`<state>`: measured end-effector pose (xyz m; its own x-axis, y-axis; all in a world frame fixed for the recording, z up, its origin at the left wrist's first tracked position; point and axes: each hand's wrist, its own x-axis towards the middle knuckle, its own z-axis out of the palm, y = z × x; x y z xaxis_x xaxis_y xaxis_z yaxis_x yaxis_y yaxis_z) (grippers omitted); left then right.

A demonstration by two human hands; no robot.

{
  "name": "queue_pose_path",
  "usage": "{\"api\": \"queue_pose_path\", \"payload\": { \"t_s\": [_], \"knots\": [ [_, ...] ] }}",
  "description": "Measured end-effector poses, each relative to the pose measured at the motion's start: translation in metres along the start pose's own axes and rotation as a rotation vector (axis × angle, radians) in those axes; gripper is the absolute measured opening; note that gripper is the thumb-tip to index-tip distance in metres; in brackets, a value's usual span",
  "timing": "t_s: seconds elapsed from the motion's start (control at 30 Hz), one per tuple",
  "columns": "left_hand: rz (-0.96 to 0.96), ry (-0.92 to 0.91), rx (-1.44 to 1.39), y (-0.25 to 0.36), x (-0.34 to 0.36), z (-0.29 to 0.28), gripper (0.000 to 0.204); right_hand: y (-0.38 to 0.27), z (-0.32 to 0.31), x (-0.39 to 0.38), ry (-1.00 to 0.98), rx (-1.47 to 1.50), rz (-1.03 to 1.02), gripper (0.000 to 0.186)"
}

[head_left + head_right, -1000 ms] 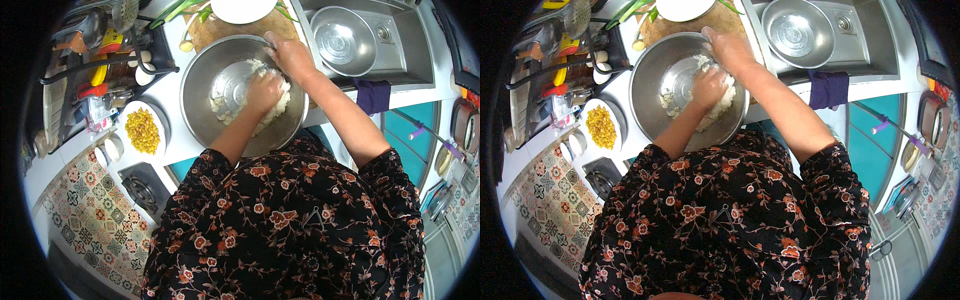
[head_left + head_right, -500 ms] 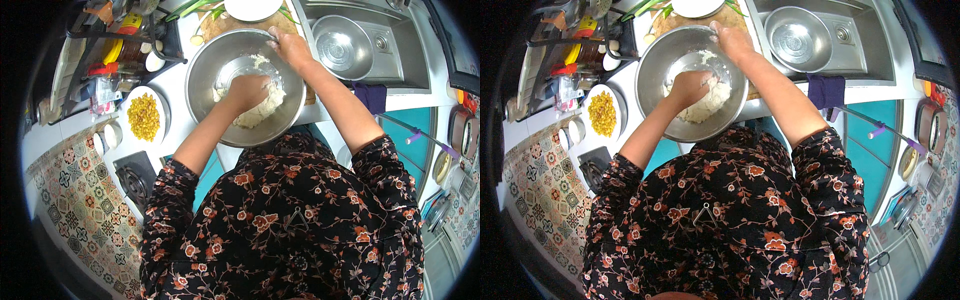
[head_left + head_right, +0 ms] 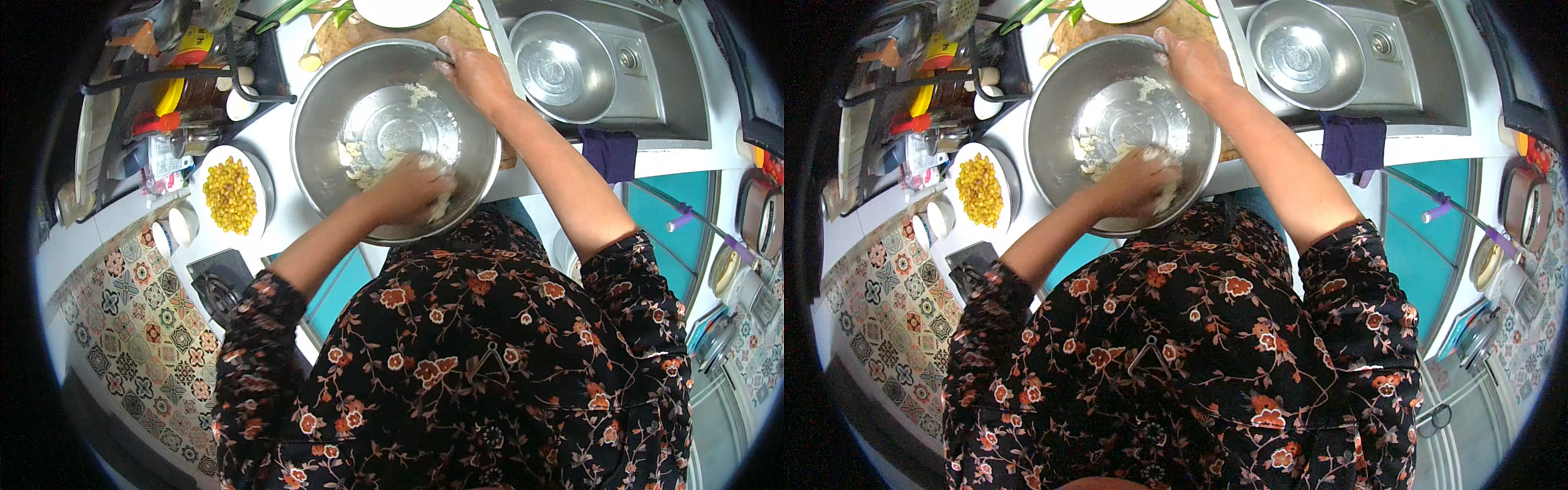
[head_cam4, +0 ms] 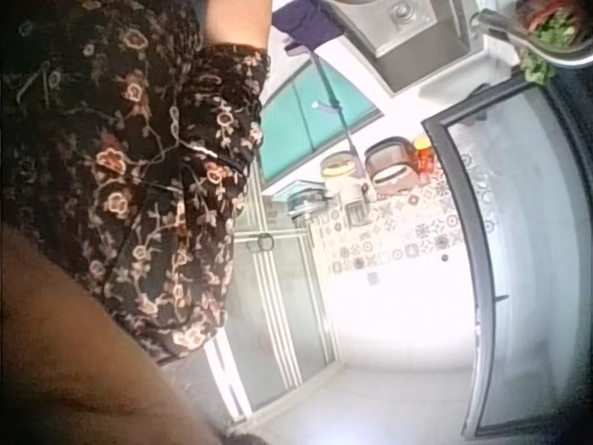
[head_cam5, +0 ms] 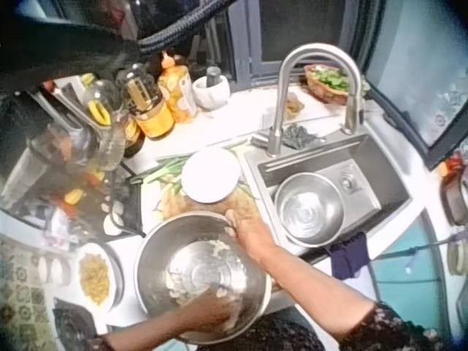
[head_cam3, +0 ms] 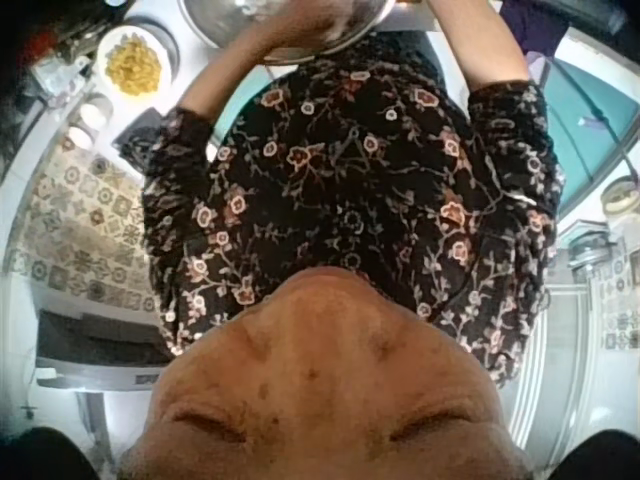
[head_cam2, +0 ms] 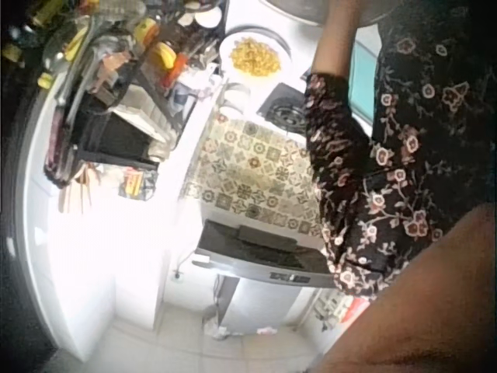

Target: The person kneads dough in a metal mixing bowl by hand, repeatedly folding and pressing the mixture until it forms a cohesive ball. The person then lifts the dough ball and walks to another room, placing it on a table.

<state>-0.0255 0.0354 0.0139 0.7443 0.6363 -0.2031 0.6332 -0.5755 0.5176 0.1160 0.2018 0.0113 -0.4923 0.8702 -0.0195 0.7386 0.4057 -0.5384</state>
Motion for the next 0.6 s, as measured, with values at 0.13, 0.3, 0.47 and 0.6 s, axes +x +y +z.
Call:
{"api": "queue_pose_path", "payload": {
  "t_s": [0.13,0.3,0.47,0.6],
  "knots": [
    [-0.093,-0.011,-0.221,-0.011,-0.024,-0.024,0.031,0.001,-0.015,-0.003,0.024,0.031,0.026,0.024],
    [-0.053,0.206,0.185,-0.021,-0.026,0.02,0.029,-0.013,-0.006,-0.001,0.053,0.051,-0.014,0.02],
    [0.024,0.376,0.162,-0.038,0.004,0.027,0.024,-0.013,-0.005,-0.007,0.039,0.019,0.027,0.027],
    [0.034,0.427,0.113,-0.047,0.022,0.027,0.021,-0.016,-0.004,-0.008,0.068,0.079,0.054,0.025]
  ]
}}
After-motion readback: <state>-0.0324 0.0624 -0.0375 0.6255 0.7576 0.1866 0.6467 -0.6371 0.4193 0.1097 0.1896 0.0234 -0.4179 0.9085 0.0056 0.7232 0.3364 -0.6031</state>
